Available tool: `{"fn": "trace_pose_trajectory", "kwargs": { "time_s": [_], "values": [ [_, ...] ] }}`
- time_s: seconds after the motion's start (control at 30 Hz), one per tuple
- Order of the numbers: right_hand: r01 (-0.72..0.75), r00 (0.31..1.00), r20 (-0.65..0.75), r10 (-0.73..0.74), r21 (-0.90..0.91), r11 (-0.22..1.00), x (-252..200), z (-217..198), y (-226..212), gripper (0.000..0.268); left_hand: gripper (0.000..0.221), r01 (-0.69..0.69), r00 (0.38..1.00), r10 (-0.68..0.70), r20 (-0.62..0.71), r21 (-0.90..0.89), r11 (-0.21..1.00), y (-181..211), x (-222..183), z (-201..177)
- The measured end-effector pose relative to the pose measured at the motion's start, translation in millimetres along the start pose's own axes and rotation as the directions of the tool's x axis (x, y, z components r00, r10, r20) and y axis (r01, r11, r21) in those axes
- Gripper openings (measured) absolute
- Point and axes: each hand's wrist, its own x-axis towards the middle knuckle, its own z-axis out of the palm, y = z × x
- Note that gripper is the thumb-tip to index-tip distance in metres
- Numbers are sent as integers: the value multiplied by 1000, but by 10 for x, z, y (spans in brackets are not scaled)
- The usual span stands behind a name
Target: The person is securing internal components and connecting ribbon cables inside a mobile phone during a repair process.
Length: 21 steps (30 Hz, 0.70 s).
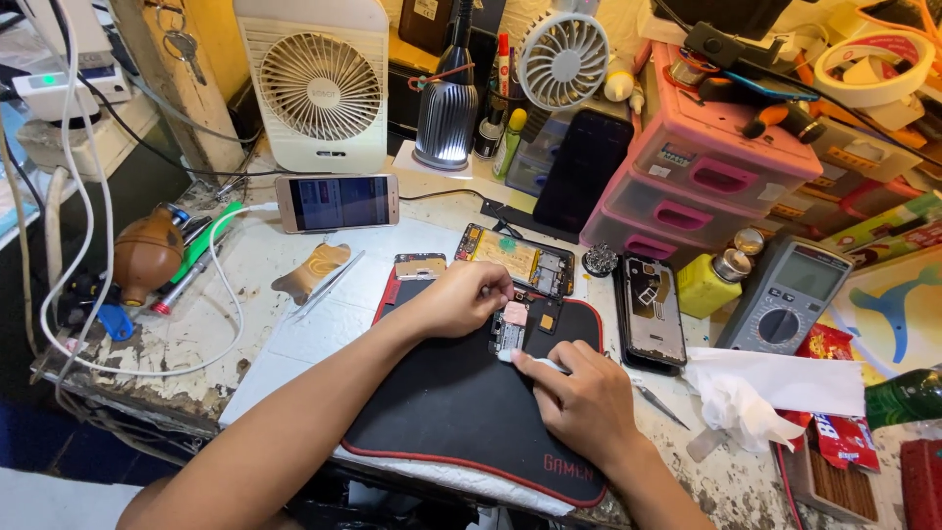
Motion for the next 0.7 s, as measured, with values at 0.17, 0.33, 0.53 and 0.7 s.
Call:
{"fn": "trace_pose_trajectory", "kwargs": {
  "time_s": [0.17, 0.33, 0.53, 0.7],
  "values": [
    [-32, 999, -43, 30, -48, 998, -2, 23, 3, 41, 13, -8, 1000, 9, -11, 35, 999, -5, 7, -3],
    [-11, 1000, -5, 11, 24, 1000, -7, 47, 31, 42, 13, -21, 1000, 22, -19, 43, 999, -26, 8, 10],
    [14, 1000, 8, -15, 33, 999, 9, 46, 37, 39, 12, -39, 999, 40, -21, 47, 998, 19, -5, -11],
    [78, 997, 5, -78, 102, 992, 27, 5, 11, 40, 13, -61, 998, 62, -21, 64, 996, 21, -19, 5]
  ]
}}
